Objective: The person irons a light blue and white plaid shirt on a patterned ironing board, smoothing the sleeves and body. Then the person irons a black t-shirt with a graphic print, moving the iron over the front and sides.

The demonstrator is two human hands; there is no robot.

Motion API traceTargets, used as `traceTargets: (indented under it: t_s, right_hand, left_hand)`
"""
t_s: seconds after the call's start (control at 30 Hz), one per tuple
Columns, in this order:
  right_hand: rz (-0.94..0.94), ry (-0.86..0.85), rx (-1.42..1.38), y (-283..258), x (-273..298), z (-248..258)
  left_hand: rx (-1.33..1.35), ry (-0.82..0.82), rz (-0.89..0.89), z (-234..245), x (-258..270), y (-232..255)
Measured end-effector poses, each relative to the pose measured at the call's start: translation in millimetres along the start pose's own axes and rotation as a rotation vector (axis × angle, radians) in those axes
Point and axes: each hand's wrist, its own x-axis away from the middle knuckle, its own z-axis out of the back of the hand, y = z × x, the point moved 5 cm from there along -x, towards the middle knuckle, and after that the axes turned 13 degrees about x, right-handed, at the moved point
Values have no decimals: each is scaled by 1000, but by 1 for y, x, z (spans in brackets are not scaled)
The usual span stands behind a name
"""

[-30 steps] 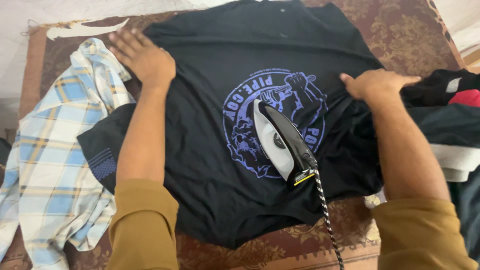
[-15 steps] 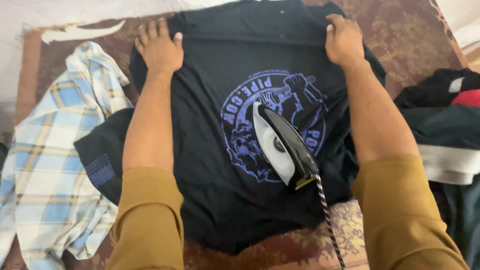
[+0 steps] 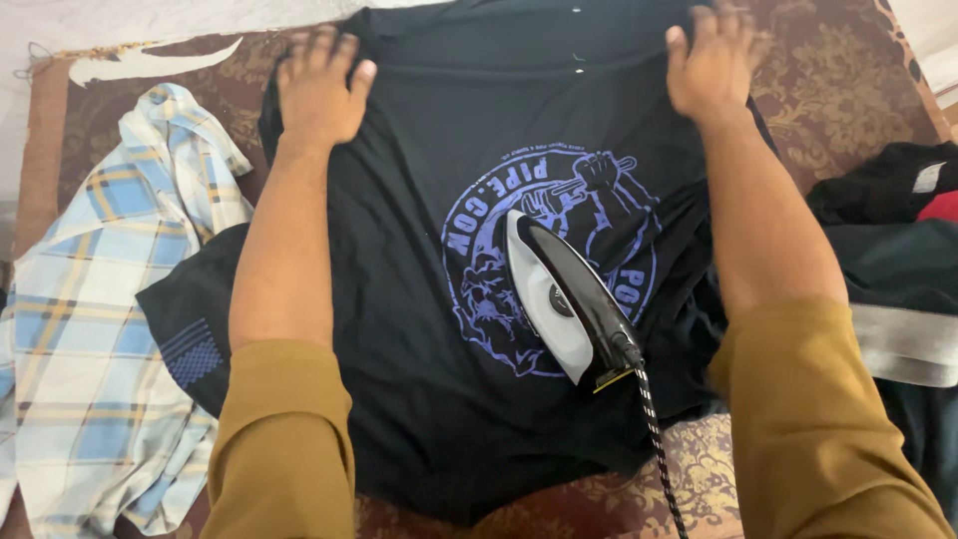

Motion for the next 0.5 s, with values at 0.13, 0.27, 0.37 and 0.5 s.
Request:
traceTargets:
  t_s: [0.13,0.27,0.37,0.5]
  right_hand:
    - [99,-52,45,-11,20,9]
    - [118,217,98,-14,54,37]
    - [150,116,0,-28,95,35]
    - [149,7,-43,-40,162,35]
  left_hand:
    - [-231,347,379,19,-3,-18]
    - [-174,316,141,24,10,19]
    - [-57,222,-111,20,51,72]
    - [-18,206,-185,27,116,118]
